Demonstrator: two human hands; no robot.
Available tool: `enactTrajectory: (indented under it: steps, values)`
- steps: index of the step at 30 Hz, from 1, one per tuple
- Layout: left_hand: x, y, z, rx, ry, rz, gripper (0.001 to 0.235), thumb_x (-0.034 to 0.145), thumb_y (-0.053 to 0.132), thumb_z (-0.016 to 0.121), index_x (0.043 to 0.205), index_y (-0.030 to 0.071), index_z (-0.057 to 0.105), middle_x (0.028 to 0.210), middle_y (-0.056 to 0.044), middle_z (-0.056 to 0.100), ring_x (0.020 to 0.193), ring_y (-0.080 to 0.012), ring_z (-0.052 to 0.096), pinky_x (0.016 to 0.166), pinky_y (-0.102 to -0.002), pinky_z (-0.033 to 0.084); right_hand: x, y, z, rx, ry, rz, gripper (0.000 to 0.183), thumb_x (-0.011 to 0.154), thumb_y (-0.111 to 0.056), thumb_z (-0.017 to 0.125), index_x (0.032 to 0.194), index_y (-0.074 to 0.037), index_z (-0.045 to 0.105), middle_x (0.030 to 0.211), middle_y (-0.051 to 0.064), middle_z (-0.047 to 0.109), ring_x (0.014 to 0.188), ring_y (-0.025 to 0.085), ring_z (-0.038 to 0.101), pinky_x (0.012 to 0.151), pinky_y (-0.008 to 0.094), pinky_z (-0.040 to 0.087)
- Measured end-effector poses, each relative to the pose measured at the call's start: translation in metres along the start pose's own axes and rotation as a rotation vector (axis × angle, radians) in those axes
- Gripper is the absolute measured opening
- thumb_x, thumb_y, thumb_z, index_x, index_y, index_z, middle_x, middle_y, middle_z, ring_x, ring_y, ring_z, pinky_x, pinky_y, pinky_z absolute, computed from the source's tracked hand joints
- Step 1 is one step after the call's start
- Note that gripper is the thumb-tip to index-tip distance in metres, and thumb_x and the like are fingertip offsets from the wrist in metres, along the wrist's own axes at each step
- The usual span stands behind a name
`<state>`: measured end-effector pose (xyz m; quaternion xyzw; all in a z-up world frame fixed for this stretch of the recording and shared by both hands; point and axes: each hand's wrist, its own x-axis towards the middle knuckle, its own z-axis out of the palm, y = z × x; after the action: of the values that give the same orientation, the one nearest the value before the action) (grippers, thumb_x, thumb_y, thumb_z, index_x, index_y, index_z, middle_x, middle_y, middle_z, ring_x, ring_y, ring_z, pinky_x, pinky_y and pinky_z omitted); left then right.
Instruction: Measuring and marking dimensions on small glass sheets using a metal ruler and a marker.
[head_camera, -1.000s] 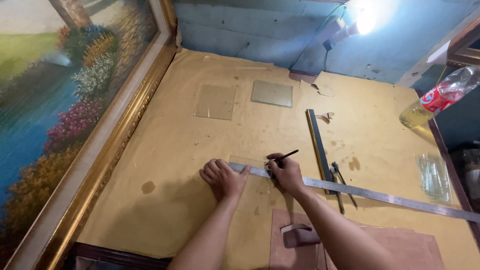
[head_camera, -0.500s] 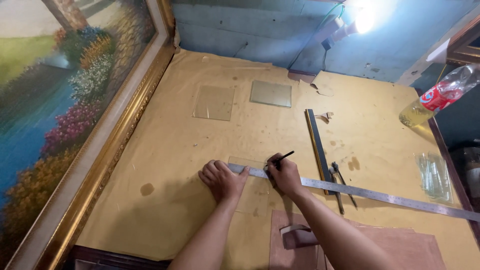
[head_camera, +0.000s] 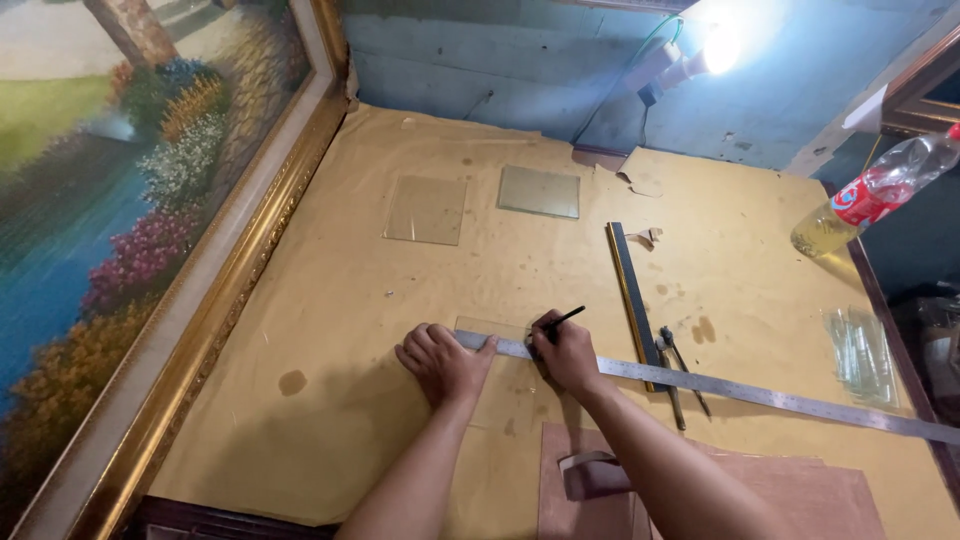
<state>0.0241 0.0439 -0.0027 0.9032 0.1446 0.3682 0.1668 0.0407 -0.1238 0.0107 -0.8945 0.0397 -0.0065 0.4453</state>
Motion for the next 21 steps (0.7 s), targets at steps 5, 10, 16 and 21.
enactTrajectory:
  steps: [5, 10, 16, 21]
  values:
    - [0.000, 0.001, 0.001, -0.003, -0.012, -0.015, 0.066, 0.033, 0.053, 0.073, 0.073, 0.010, 0.042, 0.086, -0.010, 0.046, 0.090, -0.0342, 0.047, 0.077, -0.049, 0.036, -0.004, -0.005, -0.003, 0.037, 0.016, 0.016, 0.013, 0.074, -0.019, 0.060, 0.086, -0.014, 0.063, 0.075, 0.015, 0.065, 0.081, 0.030, 0.063, 0.071, 0.039, 0.048]
    - [-0.002, 0.000, 0.002, 0.003, -0.022, -0.022, 0.067, 0.034, 0.055, 0.072, 0.073, 0.010, 0.042, 0.087, -0.011, 0.046, 0.091, -0.0341, 0.047, 0.080, -0.049, 0.035, -0.003, -0.010, -0.002, 0.023, 0.000, 0.012, 0.013, 0.073, -0.020, 0.061, 0.084, -0.015, 0.064, 0.075, 0.014, 0.065, 0.081, 0.030, 0.063, 0.071, 0.039, 0.048]
    - [-0.005, -0.003, 0.004, -0.012, -0.028, -0.031, 0.068, 0.035, 0.056, 0.072, 0.074, 0.010, 0.041, 0.089, -0.010, 0.045, 0.094, -0.0339, 0.046, 0.082, -0.050, 0.034, -0.015, -0.030, -0.018, 0.055, -0.055, 0.073, 0.008, 0.072, -0.023, 0.062, 0.079, -0.019, 0.064, 0.069, 0.007, 0.067, 0.076, 0.022, 0.064, 0.072, 0.034, 0.049]
    - [0.000, 0.000, -0.002, -0.107, -0.083, -0.089, 0.061, 0.040, 0.049, 0.073, 0.080, 0.012, 0.046, 0.094, -0.007, 0.048, 0.097, -0.0321, 0.047, 0.085, -0.053, 0.033, -0.018, -0.010, -0.057, -0.210, 0.102, 0.157, 0.022, 0.082, -0.028, 0.045, 0.098, -0.035, 0.060, 0.078, -0.008, 0.069, 0.090, 0.021, 0.061, 0.077, 0.039, 0.047]
